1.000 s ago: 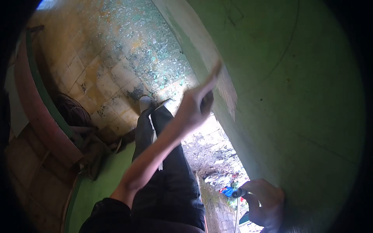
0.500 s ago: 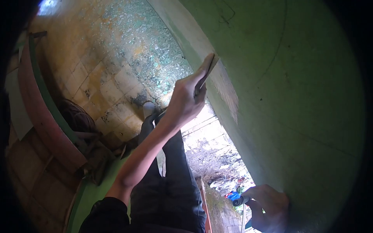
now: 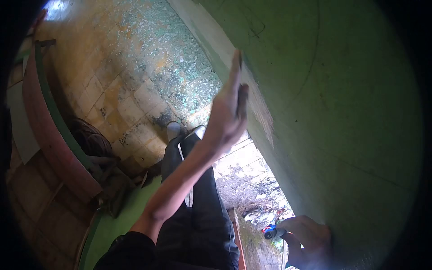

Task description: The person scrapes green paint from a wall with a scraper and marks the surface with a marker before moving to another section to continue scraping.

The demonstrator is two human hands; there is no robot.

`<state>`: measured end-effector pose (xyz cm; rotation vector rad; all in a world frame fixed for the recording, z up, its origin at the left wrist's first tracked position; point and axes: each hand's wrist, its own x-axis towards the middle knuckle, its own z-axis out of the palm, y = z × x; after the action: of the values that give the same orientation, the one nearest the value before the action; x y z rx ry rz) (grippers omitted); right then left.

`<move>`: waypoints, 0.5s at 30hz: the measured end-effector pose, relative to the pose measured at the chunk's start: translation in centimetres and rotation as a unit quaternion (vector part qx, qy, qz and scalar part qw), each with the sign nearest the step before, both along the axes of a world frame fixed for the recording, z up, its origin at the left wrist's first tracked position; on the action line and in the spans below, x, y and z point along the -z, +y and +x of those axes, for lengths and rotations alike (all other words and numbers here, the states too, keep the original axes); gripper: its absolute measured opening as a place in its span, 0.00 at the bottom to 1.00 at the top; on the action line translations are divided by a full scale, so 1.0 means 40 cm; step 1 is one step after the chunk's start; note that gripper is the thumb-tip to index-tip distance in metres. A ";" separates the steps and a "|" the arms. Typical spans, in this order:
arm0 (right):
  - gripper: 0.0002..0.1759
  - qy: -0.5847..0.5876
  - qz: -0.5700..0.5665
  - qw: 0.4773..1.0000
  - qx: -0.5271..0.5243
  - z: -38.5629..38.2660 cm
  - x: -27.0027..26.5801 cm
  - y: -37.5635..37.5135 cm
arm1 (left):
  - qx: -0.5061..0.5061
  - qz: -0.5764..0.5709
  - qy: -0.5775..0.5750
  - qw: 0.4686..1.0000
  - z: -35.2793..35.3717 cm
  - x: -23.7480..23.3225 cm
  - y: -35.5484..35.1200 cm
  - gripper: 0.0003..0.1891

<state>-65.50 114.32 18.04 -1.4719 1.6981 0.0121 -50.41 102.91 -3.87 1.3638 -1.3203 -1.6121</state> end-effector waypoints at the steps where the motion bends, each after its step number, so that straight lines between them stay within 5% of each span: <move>1: 0.04 -0.003 0.001 1.000 0.003 0.000 0.003 0.001 | 0.009 0.009 -0.014 1.000 0.006 -0.011 0.008 0.34; 9: 0.04 -0.005 0.005 1.000 -0.010 0.008 0.004 -0.008 | 0.041 -0.086 -0.012 0.995 0.020 0.037 0.091 0.32; 15: 0.04 -0.010 0.012 1.000 0.001 0.000 -0.004 0.002 | -0.073 -0.124 -0.040 0.989 -0.007 0.072 0.063 0.29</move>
<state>-65.48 114.40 18.19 -1.4476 1.6781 0.0150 -50.71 105.45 -6.76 1.3491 -1.3831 -1.2609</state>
